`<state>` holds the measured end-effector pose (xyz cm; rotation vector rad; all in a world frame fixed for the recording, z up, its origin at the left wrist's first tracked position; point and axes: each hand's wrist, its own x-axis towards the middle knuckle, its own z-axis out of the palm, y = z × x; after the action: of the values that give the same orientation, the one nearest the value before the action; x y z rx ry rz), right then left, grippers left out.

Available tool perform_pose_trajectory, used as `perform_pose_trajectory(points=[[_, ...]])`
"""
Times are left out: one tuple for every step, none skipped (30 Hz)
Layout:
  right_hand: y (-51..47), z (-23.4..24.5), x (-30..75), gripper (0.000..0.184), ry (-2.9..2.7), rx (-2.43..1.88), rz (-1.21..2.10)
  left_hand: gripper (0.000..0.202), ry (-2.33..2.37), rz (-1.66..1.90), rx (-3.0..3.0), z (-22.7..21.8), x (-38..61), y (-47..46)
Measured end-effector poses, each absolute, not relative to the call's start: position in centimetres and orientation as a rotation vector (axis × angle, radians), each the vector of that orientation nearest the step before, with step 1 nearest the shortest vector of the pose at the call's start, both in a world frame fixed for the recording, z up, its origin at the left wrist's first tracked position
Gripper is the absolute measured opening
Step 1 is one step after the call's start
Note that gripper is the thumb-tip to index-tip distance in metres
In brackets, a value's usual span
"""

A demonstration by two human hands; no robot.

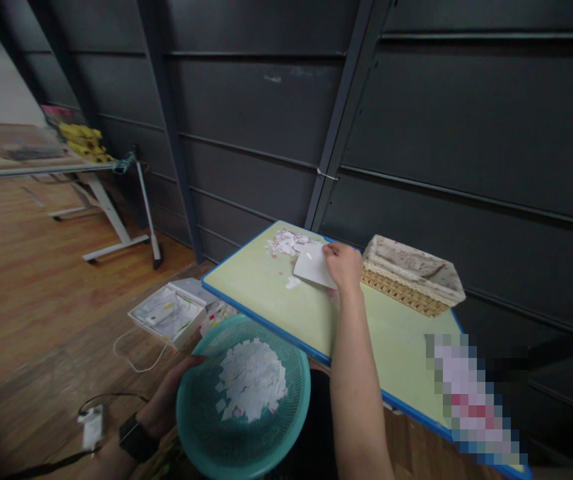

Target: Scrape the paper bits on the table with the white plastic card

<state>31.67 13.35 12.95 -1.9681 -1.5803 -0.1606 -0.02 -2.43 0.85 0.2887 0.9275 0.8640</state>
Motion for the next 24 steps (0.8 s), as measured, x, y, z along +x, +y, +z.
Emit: perform_pose_trajectory(points=[[13.4, 12.9, 31.9, 0.033, -1.566, -1.974, -0.147, 0.019, 0.924, 0.857, 0.292, 0.8, 0.0, -2.4], [13.4, 12.8, 32.0, 0.033, -1.569, -1.980, -0.128, 0.020, 0.919, 0.851, 0.295, 0.8, 0.0, -2.4], [13.5, 12.8, 32.1, 0.032, -1.587, -1.981, -0.100, 0.021, 0.918, 0.846, 0.294, 0.8, 0.0, -2.3], [13.5, 12.7, 32.1, 0.031, -1.617, -1.971, -0.060, 0.024, 0.917, 0.845, 0.293, 0.8, 0.0, -2.3], [13.6, 12.7, 32.1, 0.031, -1.648, -1.949, -0.014, 0.026, 0.921, 0.845, 0.294, 0.8, 0.0, -2.3], [13.7, 12.6, 32.2, 0.031, -1.669, -1.921, 0.028, 0.028, 0.931, 0.846, 0.295, 0.9, 0.0, -2.3], [13.7, 12.6, 32.4, 0.031, -1.675, -1.894, 0.059, 0.027, 0.942, 0.848, 0.296, 1.0, 0.0, -2.3], [13.8, 12.6, 32.5, 0.032, -1.662, -1.879, 0.072, 0.026, 0.953, 0.848, 0.297, 1.1, 0.0, -2.3], [13.8, 12.5, 32.8, 0.033, -1.631, -1.885, 0.065, 0.024, 0.958, 0.845, 0.300, 1.2, -0.1, -2.3], [13.8, 12.5, 33.0, 0.034, -1.590, -1.913, 0.042, 0.022, 0.959, 0.844, 0.303, 1.2, -0.1, -2.4], [13.8, 12.5, 33.2, 0.035, -1.551, -1.953, 0.014, 0.020, 0.955, 0.849, 0.307, 1.2, -0.1, -2.4], [13.8, 12.5, 33.4, 0.035, -1.521, -1.995, -0.012, 0.019, 0.948, 0.858, 0.313, 1.2, -0.2, -2.4], [13.8, 12.4, 33.5, 0.035, -1.505, -2.027, -0.029, 0.017, 0.943, 0.866, 0.319, 1.0, -0.2, -2.3], [13.8, 12.4, 33.5, 0.035, -1.513, -2.037, -0.028, 0.017, 0.943, 0.873, 0.324, 0.8, -0.2, -2.3], [13.9, 12.3, 33.4, 0.035, -1.547, -2.017, -0.003, 0.017, 0.945, 0.881, 0.329, 0.5, -0.2, -2.1], [14.0, 12.3, 33.3, 0.035, -1.598, -1.971, 0.046, 0.019, 0.948, 0.886, 0.332, 0.1, -0.2, -2.0], [14.1, 12.2, 33.2, 0.035, -1.648, -1.911, 0.111, 0.023, 0.953, 0.895, 0.335, -0.2, -0.2, -1.8], [14.2, 12.1, 33.0, 0.035, -1.682, -1.850, 0.179, 0.027, 0.952, 0.908, 0.338, -0.5, -0.2, -1.7], [14.3, 12.0, 32.9, 0.035, -1.692, -1.801, 0.234, 0.032, 0.951, 0.921, 0.342, -0.7, -0.2, -1.5], [14.5, 11.9, 32.9, 0.035, -1.675, -1.773, 0.262, 0.037, 0.954, 0.933, 0.349, -0.8, -0.2, -1.4], [14.6, 11.8, 32.8, 0.035, -1.643, -1.767, 0.258, 0.040, 0.962, 0.942, 0.356, -0.8, -0.2, -1.3], [14.7, 11.7, 32.8, 0.036, -1.607, -1.776, 0.231, 0.043, 0.973, 0.949, 0.367, -0.7, -0.1, -1.3], [14.8, 11.6, 32.8, 0.037, -1.583, -1.790, 0.197, 0.044, 0.980, 0.958, 0.379, -0.6, -0.1, -1.3], [14.9, 11.4, 32.8, 0.037, -1.579, -1.798, 0.181, 0.044, 0.983, 0.966, 0.389, -0.4, 0.0, -1.3]])
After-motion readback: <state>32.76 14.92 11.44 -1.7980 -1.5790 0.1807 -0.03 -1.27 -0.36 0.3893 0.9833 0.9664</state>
